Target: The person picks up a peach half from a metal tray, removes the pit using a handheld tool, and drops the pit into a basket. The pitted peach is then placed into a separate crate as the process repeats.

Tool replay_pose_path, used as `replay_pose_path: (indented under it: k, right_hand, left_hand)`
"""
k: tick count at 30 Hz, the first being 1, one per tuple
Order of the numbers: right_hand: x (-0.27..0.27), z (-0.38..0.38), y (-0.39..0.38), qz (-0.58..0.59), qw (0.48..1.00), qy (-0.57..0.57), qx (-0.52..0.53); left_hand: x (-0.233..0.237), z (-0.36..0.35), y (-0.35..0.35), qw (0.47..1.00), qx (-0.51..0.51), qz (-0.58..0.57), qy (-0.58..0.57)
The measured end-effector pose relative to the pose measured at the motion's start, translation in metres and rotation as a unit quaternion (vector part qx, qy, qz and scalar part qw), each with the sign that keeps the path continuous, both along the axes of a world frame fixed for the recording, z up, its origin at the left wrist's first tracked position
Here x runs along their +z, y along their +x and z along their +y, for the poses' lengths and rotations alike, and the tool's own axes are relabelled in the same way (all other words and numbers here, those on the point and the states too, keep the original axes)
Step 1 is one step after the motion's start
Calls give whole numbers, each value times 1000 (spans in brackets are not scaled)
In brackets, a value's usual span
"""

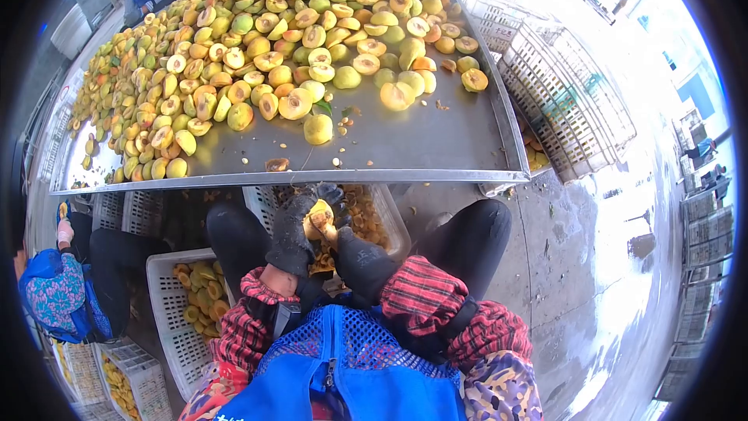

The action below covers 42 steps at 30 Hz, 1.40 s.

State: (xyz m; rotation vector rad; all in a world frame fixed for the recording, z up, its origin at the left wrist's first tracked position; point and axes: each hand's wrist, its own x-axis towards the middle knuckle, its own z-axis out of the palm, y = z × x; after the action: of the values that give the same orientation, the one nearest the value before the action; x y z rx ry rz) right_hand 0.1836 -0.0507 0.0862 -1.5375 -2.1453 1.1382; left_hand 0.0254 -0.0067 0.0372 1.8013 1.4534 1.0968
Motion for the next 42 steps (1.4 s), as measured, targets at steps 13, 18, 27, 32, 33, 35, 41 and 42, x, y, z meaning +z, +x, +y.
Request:
replay_pose_path:
  k: [13,18,27,32,33,35,41,42]
  right_hand:
    - [37,9,4,138,939,-316,3]
    - [18,8,4,102,963,-246,46]
    - [36,13,-2,97,935,-341,-13]
    - [35,15,-3,90,942,-323,16]
    - [32,16,-2,61,955,-286,37]
    - [20,14,1,14,975,-207,81]
    - [17,20,-1,-35,965,-235,107]
    - [35,22,-3,-20,957,-274,93]
  left_hand:
    - [-5,-13,7,994,40,-97,25]
    - [10,-7,6,992,-35,-83,87]
    - [-71,15,-9,968,-89,-190,-137]
    - [-19,-1,-7,999,-40,-22,-29]
    - [-13,0,-6,998,-47,34,-27]
    - [-18,4,-6,999,-44,18,-14]
    - [6,4,-1,991,-92,-72,-68]
    - [4,3,0,985,-88,-121,-90]
